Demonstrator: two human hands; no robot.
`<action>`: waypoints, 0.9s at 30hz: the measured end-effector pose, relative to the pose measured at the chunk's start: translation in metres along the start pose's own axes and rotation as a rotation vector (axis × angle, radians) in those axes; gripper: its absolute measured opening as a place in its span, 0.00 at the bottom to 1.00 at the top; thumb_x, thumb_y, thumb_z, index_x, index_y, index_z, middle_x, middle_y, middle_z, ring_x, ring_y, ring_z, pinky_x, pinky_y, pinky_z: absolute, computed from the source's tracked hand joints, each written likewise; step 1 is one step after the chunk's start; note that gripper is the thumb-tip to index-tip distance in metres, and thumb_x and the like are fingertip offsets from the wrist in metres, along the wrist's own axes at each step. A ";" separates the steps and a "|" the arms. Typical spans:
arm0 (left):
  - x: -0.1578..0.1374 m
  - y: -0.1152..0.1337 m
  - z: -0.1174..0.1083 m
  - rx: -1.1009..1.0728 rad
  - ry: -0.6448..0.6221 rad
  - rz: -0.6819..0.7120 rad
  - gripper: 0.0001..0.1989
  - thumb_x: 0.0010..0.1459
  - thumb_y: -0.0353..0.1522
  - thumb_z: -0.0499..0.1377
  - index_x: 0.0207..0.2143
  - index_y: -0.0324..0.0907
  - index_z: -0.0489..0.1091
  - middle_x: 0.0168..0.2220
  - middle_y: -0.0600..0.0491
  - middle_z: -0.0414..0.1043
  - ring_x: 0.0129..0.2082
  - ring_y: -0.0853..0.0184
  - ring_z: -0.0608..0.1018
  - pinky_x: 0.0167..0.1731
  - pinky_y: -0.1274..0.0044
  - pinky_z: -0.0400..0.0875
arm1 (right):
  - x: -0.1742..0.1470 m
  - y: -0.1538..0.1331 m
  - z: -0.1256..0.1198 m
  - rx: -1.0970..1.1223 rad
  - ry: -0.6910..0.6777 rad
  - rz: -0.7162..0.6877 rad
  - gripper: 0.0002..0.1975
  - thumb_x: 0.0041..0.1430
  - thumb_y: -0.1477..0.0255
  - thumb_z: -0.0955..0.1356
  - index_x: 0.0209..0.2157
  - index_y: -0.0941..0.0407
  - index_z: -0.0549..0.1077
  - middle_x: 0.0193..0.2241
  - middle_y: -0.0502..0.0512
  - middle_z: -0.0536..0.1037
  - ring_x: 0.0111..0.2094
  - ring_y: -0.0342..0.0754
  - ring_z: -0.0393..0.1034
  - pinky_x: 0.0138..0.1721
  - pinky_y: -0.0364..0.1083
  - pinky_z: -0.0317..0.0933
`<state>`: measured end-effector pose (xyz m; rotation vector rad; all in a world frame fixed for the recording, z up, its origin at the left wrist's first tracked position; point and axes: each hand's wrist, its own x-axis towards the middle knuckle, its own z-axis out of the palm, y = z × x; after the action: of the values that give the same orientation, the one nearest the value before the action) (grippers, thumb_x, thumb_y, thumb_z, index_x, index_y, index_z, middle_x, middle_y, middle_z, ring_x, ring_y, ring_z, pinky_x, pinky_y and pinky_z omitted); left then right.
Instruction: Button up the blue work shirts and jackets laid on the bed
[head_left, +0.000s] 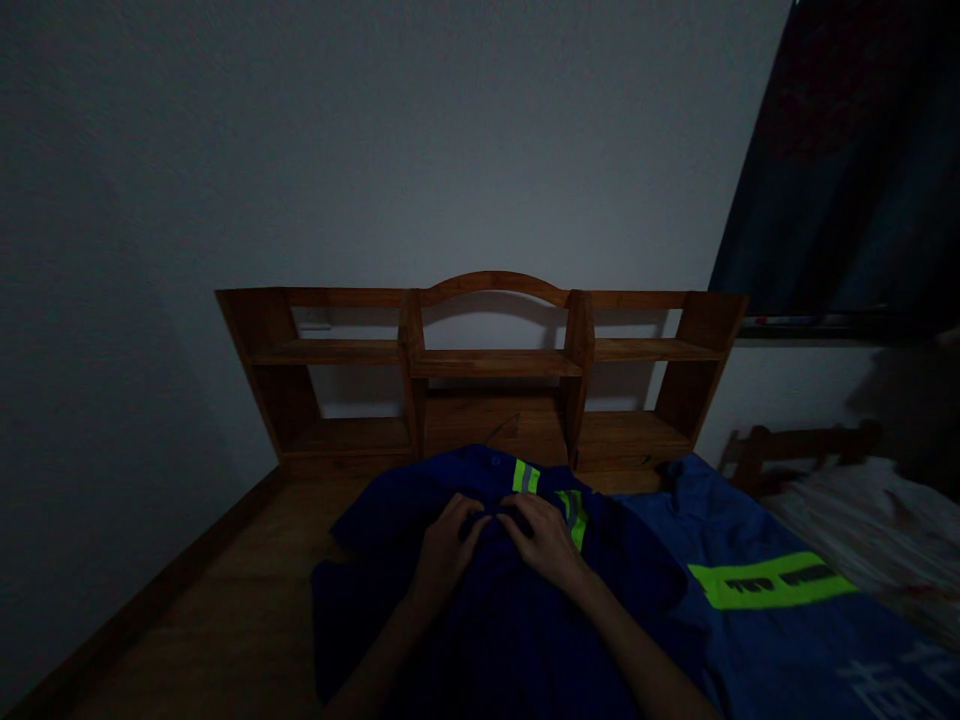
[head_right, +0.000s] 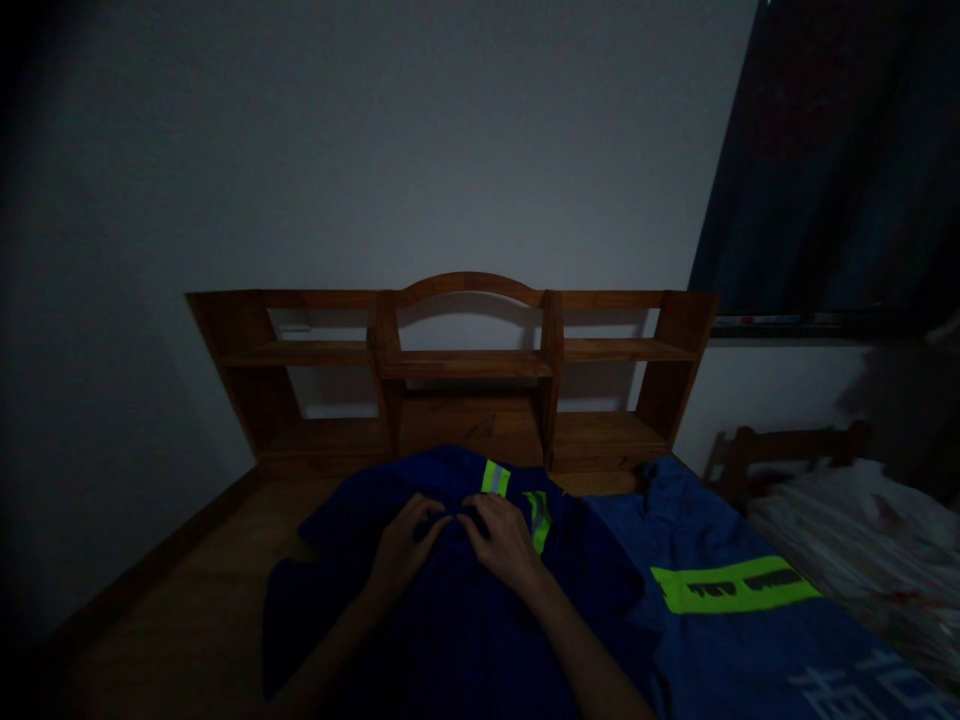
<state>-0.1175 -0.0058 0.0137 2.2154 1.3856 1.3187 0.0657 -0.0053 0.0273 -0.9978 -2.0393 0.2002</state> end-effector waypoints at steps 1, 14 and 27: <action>0.001 0.000 -0.001 -0.009 -0.004 -0.011 0.07 0.58 0.36 0.54 0.36 0.45 0.68 0.37 0.53 0.70 0.39 0.67 0.73 0.42 0.75 0.67 | 0.000 0.002 0.002 0.042 -0.004 0.047 0.11 0.62 0.64 0.62 0.41 0.53 0.71 0.31 0.52 0.74 0.34 0.47 0.68 0.39 0.44 0.61; 0.007 -0.008 -0.009 -0.330 -0.240 -0.136 0.12 0.53 0.40 0.58 0.37 0.43 0.72 0.36 0.53 0.74 0.38 0.66 0.74 0.43 0.75 0.67 | 0.000 0.007 0.007 0.189 -0.050 0.143 0.11 0.62 0.63 0.61 0.35 0.52 0.73 0.27 0.48 0.74 0.29 0.43 0.68 0.33 0.40 0.57; 0.008 -0.012 -0.006 -0.551 -0.382 -0.321 0.16 0.51 0.43 0.59 0.34 0.39 0.73 0.34 0.53 0.74 0.36 0.65 0.75 0.37 0.77 0.68 | 0.003 0.017 0.008 0.274 -0.057 0.214 0.12 0.57 0.61 0.65 0.31 0.54 0.75 0.19 0.45 0.61 0.23 0.40 0.57 0.26 0.39 0.50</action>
<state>-0.1280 0.0058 0.0145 1.6787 1.0237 0.9516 0.0688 0.0096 0.0160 -1.0429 -1.8897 0.6100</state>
